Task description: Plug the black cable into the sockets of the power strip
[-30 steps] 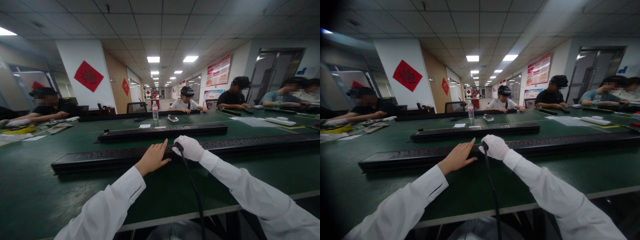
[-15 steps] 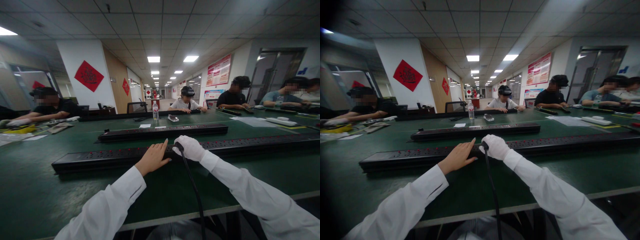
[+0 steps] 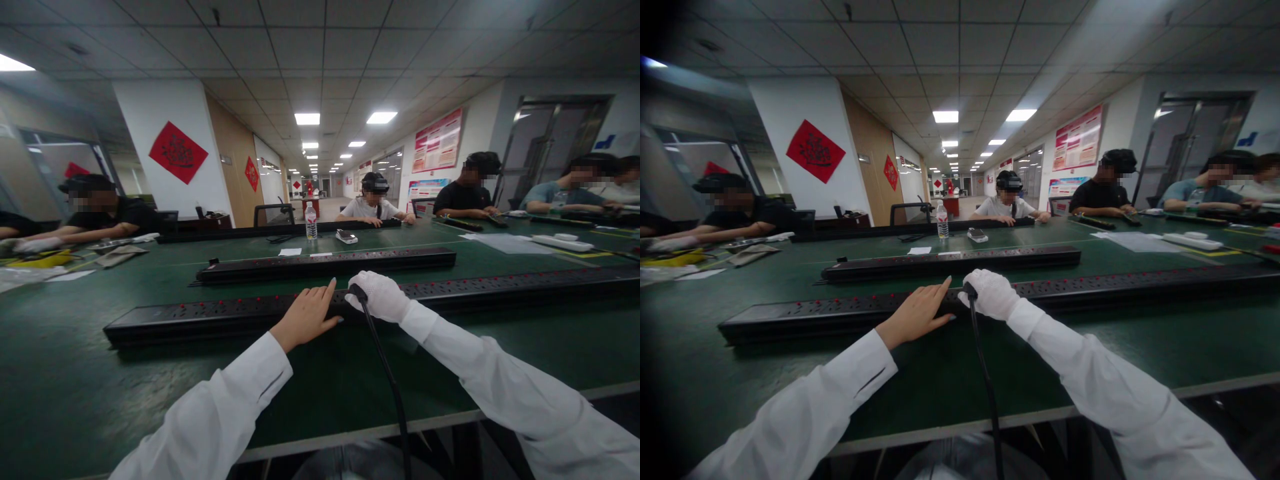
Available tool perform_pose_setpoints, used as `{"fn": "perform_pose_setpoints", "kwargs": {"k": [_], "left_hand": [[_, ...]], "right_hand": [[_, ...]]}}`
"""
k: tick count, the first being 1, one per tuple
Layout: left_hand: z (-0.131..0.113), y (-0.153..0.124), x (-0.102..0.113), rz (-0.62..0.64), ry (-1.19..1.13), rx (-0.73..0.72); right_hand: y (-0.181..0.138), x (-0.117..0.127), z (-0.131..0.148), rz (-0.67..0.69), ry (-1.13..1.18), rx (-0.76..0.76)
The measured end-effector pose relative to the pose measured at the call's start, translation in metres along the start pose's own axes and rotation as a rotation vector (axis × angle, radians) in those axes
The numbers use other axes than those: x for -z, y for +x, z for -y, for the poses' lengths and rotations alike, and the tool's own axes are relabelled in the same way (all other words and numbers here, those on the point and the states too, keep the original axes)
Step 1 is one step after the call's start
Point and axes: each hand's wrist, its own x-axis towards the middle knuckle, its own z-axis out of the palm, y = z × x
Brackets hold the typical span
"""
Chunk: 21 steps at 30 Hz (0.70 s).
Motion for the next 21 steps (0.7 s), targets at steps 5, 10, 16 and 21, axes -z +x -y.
{"fn": "perform_pose_setpoints", "kwargs": {"k": [5,10,16,21], "left_hand": [[0.0006,-0.0003,-0.0004,-0.005,-0.007,0.000],[0.0005,-0.0002,-0.0012,-0.009,-0.002,-0.009],[-0.0002,-0.0004,0.0005,-0.002,0.001,-0.013],[0.0000,-0.0002,0.0016,0.011,0.000,-0.009]], "right_hand": [[0.0001,-0.0003,0.0002,0.002,0.001,-0.002],[0.0004,-0.0013,0.0000,-0.002,-0.007,-0.009],[-0.0003,0.0000,0.0004,-0.010,0.008,-0.005],[-0.0004,0.0000,0.0008,-0.012,0.012,-0.006]]}}
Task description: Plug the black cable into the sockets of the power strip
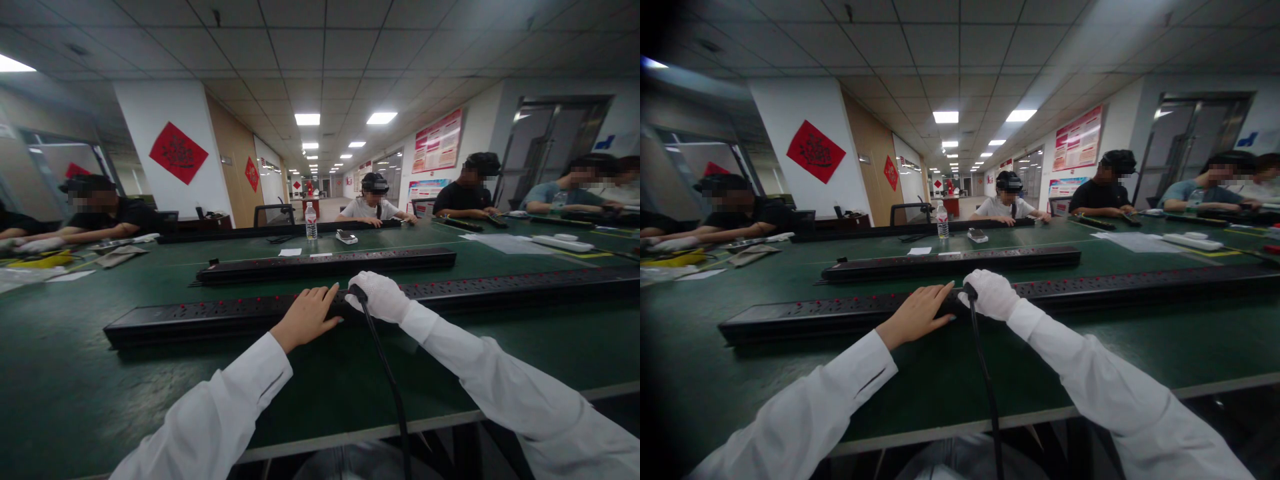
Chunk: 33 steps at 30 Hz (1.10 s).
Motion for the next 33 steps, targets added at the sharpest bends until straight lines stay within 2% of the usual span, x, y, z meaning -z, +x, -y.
{"fn": "perform_pose_setpoints", "kwargs": {"k": [33], "left_hand": [[0.0003,-0.0005,-0.0001,0.005,-0.002,0.002]], "right_hand": [[-0.0001,-0.0019,-0.0008,0.004,-0.008,-0.002]]}}
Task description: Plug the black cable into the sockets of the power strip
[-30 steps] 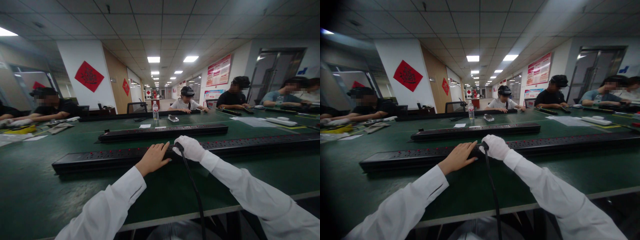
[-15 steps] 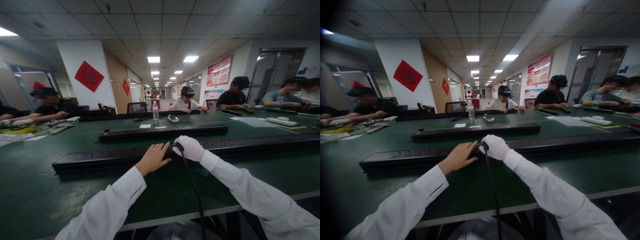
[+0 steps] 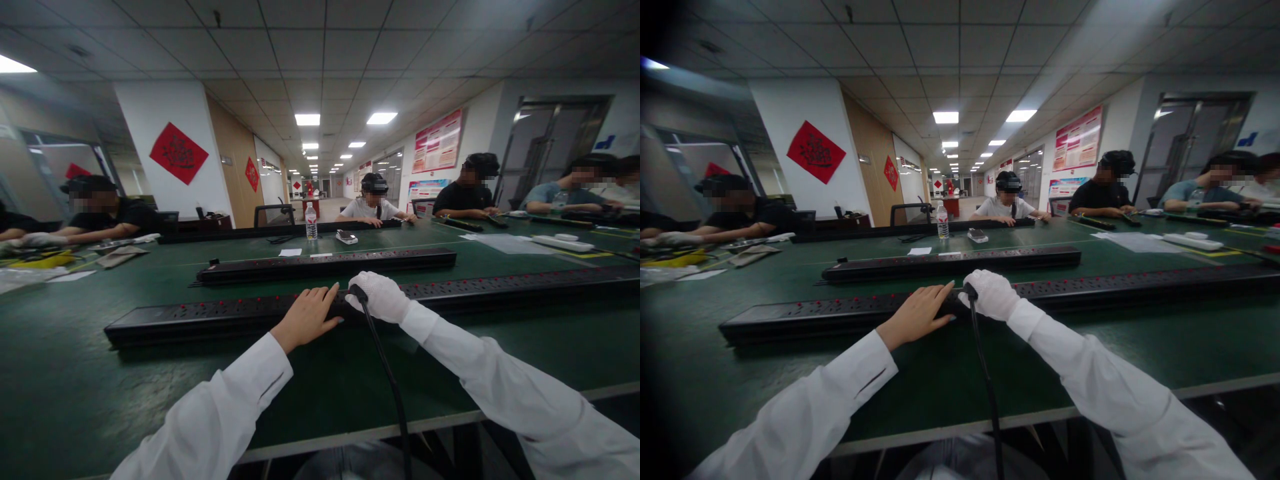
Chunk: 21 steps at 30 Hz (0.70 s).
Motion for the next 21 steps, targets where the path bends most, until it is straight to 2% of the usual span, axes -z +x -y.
{"fn": "perform_pose_setpoints", "kwargs": {"k": [21], "left_hand": [[-0.0016,0.0003,-0.0001,-0.007,0.009,0.004]], "right_hand": [[0.0004,-0.0003,-0.0009,-0.008,0.006,0.013]]}}
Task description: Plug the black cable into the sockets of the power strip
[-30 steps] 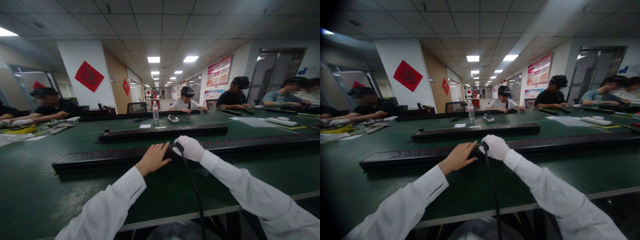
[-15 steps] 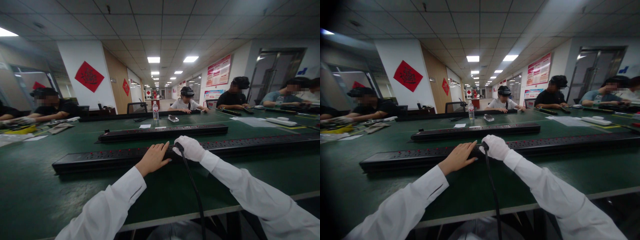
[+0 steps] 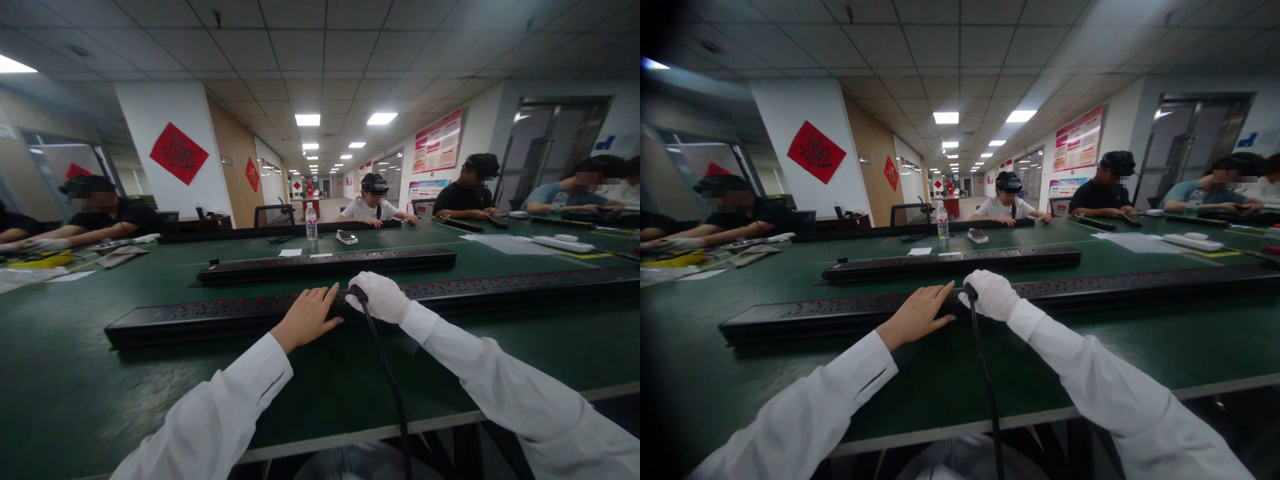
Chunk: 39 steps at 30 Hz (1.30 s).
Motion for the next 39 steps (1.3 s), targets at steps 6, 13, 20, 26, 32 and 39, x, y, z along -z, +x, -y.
{"fn": "perform_pose_setpoints", "kwargs": {"k": [6,13,20,26,32,39], "left_hand": [[0.0018,0.0003,-0.0003,0.011,-0.012,0.002],[0.0025,0.0004,-0.0016,0.010,-0.019,-0.002],[0.0033,0.0007,-0.0034,0.009,-0.026,-0.003],[0.0025,0.0011,-0.0024,0.007,-0.018,-0.003],[0.0021,0.0002,-0.0018,-0.004,-0.018,-0.007],[0.0024,0.0003,-0.0014,0.012,-0.020,-0.004]], "right_hand": [[0.0001,0.0001,-0.0001,0.004,-0.011,-0.006],[0.0000,0.0011,0.0008,0.007,-0.014,-0.005],[0.0002,-0.0002,0.0001,0.002,-0.014,-0.005],[0.0003,0.0005,-0.0001,0.008,-0.008,-0.002],[0.0002,0.0013,0.0005,0.005,0.001,-0.006],[0.0007,0.0019,0.0009,0.011,0.003,0.001]]}}
